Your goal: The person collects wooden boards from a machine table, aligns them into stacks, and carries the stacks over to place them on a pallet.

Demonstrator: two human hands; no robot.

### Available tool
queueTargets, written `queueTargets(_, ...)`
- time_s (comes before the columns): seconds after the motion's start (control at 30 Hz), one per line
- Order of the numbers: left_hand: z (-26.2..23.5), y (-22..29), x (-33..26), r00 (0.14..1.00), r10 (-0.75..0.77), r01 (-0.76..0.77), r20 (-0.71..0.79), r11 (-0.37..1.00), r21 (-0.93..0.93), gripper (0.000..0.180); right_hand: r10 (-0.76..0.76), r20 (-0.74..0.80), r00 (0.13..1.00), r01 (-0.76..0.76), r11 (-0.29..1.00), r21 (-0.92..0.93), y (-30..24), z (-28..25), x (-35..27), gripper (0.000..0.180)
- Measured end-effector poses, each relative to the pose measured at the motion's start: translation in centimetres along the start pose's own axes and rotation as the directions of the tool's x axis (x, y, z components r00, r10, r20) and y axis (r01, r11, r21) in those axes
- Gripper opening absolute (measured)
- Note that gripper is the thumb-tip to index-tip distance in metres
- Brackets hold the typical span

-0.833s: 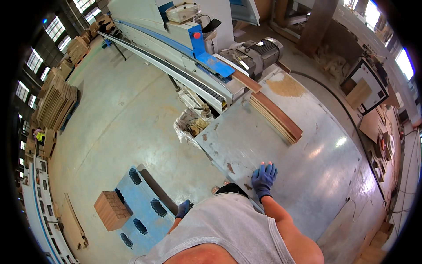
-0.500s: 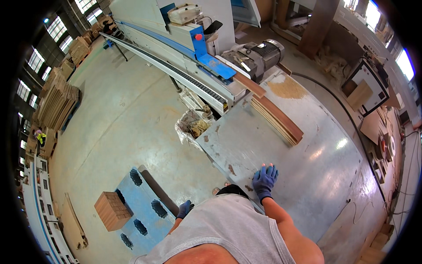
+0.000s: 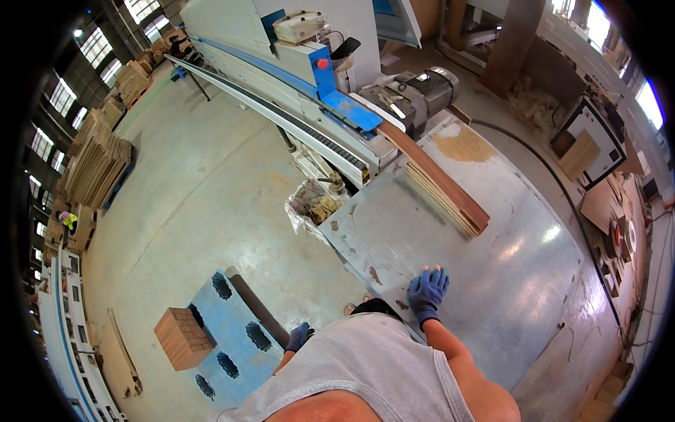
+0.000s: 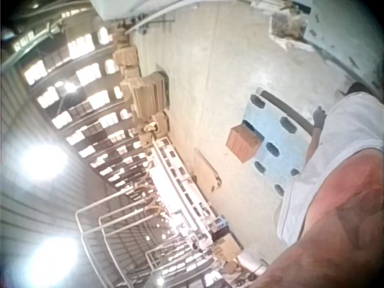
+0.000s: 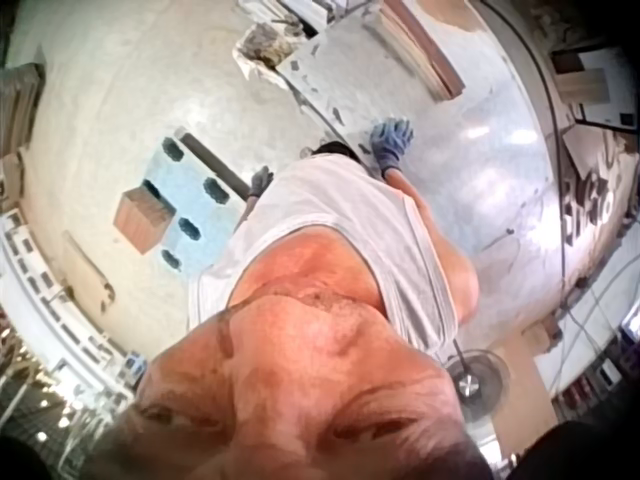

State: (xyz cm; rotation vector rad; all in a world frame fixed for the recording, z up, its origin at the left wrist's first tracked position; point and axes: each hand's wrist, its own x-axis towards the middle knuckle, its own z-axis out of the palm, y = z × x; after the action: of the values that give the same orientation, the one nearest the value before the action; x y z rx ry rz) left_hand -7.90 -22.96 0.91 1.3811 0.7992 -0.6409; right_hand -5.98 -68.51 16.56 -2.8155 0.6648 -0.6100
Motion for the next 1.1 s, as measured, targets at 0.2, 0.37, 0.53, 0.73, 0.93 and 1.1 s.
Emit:
queueTargets(0.2, 1.1, 0.8, -0.6, 0.995, -0.075, 0.065, -0.072, 0.99, -0.129, 0.044, 0.0, -0.003, 1.0, 0.0, 1.0, -0.009, 0.1, 0.0, -0.1, 0.042)
queueTargets(0.37, 1.2, 0.7, -0.5, 0.988, -0.1, 0.086, -0.116, 0.989, -0.12, 0.045, -0.016, -0.019, 1.0, 0.016, 1.0, -0.003, 0.3, 0.2, -0.4, 0.042)
queueTargets(0.53, 1.0, 0.7, -0.4, 1.0, -0.013, 0.014, -0.028, 1.0, 0.015, 0.044, -0.017, -0.022, 1.0, 0.017, 1.0, -0.011, 0.6, 0.5, -0.7, 0.042)
queueTargets(0.73, 1.6, 2.0, -1.9, 0.998, -0.04, 0.042, -0.044, 0.998, 0.045, 0.042, 0.01, 0.002, 1.0, -0.01, 1.0, -0.01, 0.8, 0.6, -0.3, 0.043)
queueTargets(0.93, 1.9, 2.4, -2.3, 0.993, -0.109, 0.113, -0.046, 0.989, 0.092, 0.057, 0.008, -0.025, 1.0, -0.008, 1.0, -0.007, 0.7, 0.9, 0.4, 0.041)
queueTargets(1.1, 2.2, 3.7, -3.3, 0.992, -0.114, 0.122, -0.054, 0.977, 0.176, 0.059, -0.009, 0.022, 1.0, 0.006, 0.99, 0.141, 1.8, 1.7, 3.9, 0.037)
